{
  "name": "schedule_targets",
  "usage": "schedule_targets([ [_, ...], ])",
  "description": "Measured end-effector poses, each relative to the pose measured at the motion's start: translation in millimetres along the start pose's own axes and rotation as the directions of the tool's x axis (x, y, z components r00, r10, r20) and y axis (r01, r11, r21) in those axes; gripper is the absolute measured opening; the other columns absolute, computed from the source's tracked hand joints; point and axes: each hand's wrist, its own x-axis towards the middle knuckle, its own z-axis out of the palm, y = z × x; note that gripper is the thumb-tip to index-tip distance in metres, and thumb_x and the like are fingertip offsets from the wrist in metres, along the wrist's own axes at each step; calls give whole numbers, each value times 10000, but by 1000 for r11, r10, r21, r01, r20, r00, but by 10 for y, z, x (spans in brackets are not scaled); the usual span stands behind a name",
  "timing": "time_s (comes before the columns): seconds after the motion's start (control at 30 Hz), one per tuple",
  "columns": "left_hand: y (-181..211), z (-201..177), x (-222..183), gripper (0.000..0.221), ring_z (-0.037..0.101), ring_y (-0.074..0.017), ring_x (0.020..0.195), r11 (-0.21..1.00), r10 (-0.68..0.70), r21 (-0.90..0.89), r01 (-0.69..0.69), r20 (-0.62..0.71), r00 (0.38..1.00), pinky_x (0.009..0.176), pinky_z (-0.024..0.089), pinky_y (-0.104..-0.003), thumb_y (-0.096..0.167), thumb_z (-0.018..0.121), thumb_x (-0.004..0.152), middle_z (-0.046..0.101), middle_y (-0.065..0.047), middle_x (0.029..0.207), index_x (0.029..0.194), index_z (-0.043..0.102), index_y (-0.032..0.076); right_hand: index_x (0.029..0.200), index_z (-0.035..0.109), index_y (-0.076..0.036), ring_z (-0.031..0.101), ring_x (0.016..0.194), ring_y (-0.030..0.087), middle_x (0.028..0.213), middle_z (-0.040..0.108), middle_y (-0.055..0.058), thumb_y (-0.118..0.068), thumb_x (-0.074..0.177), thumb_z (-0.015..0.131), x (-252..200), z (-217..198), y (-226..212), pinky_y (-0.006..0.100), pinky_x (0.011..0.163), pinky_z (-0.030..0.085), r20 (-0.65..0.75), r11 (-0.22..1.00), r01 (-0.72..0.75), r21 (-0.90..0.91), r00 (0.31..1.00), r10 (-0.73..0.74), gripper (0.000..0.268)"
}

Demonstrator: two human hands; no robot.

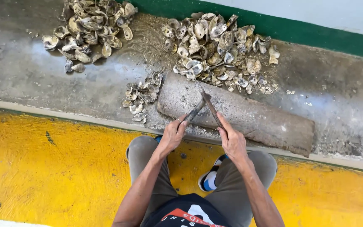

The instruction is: Breaking oyster shells on a concrete block using a metal rod.

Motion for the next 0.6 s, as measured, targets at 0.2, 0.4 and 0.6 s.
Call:
schedule_targets([
  [0.2, -28, 12, -13, 485, 582, -137, 599, 997, -13, 79, 15, -26, 1000, 581, 501, -327, 309, 507, 1033, 574, -53, 637, 1405, 585, 9, 1460, 561, -204, 745, 680, 199, 1168, 747, 179, -69, 943, 661, -40, -183, -52, 353, 608, 560, -120, 958, 169, 233, 982, -144, 544],
  [0.4, 22, -7, 1, 488, 556, -159, 593, 995, -8, 99, 9, -17, 1000, 572, 488, -355, 328, 507, 1042, 559, -73, 632, 1401, 593, 9, 1496, 580, -119, 640, 615, 198, 988, 772, 149, -56, 1003, 693, -113, -528, -245, 347, 598, 523, -313, 992, 77, 103, 949, -41, 510],
  [0.6, 144, -11, 0, 492, 588, -168, 603, 993, -30, 110, 33, -28, 999, 600, 505, -375, 354, 490, 1035, 579, -86, 645, 1400, 602, 44, 1477, 602, -133, 724, 837, 289, 1193, 732, 198, -55, 950, 706, 14, -36, 113, 391, 696, 574, -161, 984, 178, -17, 971, -179, 542],
])
